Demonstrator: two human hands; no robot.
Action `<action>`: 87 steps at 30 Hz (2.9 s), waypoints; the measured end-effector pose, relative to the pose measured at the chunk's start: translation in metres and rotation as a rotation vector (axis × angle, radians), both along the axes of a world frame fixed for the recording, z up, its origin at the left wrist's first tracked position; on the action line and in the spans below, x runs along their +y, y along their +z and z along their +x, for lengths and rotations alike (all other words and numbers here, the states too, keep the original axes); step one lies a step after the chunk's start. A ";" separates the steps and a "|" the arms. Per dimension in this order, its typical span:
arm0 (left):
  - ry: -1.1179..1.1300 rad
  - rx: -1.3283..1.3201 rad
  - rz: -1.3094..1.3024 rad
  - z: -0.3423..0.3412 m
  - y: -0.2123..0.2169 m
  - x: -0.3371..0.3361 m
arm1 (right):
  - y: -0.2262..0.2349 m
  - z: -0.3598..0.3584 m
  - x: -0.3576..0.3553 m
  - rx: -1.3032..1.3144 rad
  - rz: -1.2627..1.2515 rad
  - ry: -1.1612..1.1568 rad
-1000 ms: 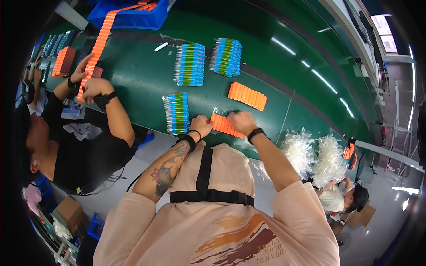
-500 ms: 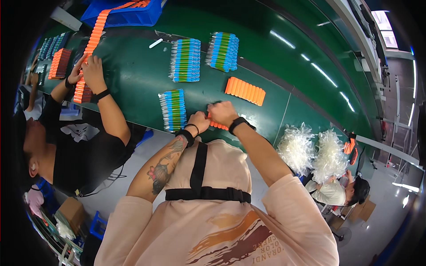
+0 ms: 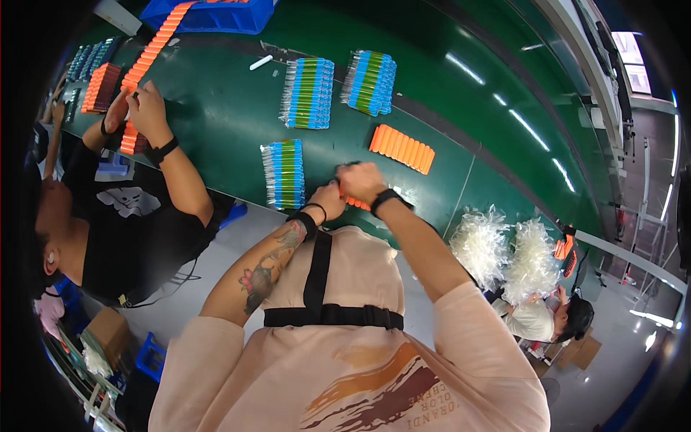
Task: Manually assembling orange and blue plastic components on a production line conveyor belt.
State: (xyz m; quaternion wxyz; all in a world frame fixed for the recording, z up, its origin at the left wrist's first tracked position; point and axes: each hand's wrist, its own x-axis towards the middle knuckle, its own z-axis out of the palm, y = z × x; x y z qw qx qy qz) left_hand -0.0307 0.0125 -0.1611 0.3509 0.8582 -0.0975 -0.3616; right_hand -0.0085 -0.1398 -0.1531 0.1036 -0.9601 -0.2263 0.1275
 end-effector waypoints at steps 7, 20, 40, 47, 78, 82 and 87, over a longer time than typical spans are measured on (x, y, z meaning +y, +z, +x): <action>0.045 -0.034 -0.003 -0.013 -0.013 0.008 | 0.024 -0.017 -0.035 0.100 -0.110 -0.016; -0.171 -0.184 -0.397 -0.009 -0.038 -0.003 | 0.010 -0.013 -0.017 -0.026 -0.041 0.001; 0.072 -0.281 -0.213 -0.015 -0.020 0.013 | 0.039 -0.175 -0.120 0.056 0.050 -0.968; 0.261 -0.399 -0.263 0.009 -0.018 -0.006 | 0.044 -0.164 -0.120 -0.148 -0.004 -1.179; 0.131 -0.164 -0.253 0.033 -0.029 -0.013 | 0.052 -0.017 -0.038 0.349 0.161 -0.484; 0.105 -0.149 -0.227 0.035 -0.021 -0.010 | 0.058 -0.014 -0.043 0.461 0.176 -0.428; 0.069 -0.190 -0.223 0.029 -0.021 -0.006 | 0.057 -0.038 -0.046 0.359 0.164 -0.404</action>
